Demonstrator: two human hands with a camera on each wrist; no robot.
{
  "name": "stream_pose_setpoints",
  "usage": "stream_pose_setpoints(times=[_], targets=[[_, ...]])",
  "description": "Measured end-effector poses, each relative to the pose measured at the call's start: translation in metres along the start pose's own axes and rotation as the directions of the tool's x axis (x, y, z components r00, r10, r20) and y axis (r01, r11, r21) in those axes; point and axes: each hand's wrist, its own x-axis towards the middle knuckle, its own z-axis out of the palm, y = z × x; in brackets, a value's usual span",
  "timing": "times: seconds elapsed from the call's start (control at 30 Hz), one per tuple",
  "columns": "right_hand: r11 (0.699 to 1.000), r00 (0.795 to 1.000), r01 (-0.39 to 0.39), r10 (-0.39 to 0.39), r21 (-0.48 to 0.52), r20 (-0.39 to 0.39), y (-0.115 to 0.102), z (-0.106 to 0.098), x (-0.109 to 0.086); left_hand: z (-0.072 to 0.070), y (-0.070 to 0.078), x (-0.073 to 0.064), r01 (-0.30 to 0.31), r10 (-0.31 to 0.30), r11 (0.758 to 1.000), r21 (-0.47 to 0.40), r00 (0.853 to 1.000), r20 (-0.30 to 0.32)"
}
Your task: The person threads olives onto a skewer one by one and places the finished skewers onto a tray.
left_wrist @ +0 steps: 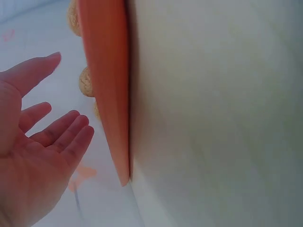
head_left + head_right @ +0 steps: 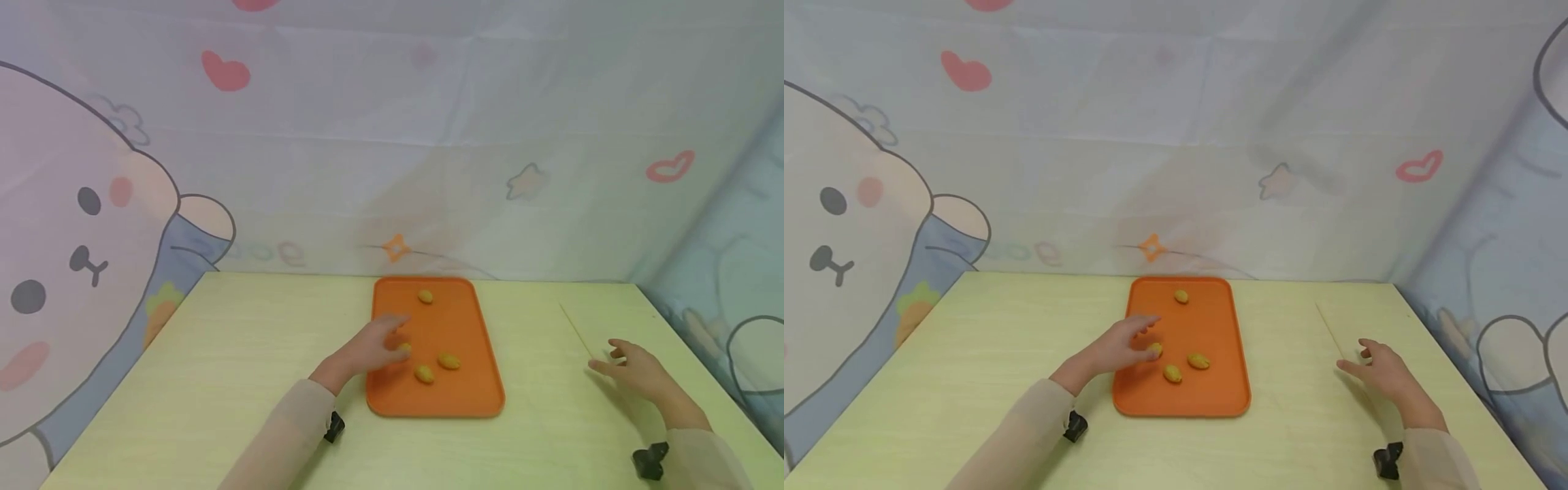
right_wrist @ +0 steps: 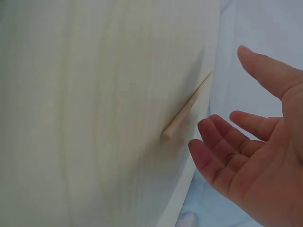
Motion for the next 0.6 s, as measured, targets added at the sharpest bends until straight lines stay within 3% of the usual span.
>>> stream_pose_setpoints(times=[0.2,0.43,0.6], targets=[[0.999,0.998,-0.031,0.033,-0.038,0.052,0.0,-0.002,0.004,0.002,-0.002,0.004,0.015,-0.016,0.999,0.029,0.999,0.031],[0.998,0.999,-0.03,0.032,-0.047,0.041,-0.005,-0.001,0.005,0.005,-0.004,0.009,0.058,-0.059,0.998,0.008,0.996,0.072],[0.998,0.999,-0.043,0.044,-0.039,0.026,-0.008,-0.002,0.005,0.007,-0.004,0.012,0.063,-0.068,0.996,0.069,0.995,0.068]])
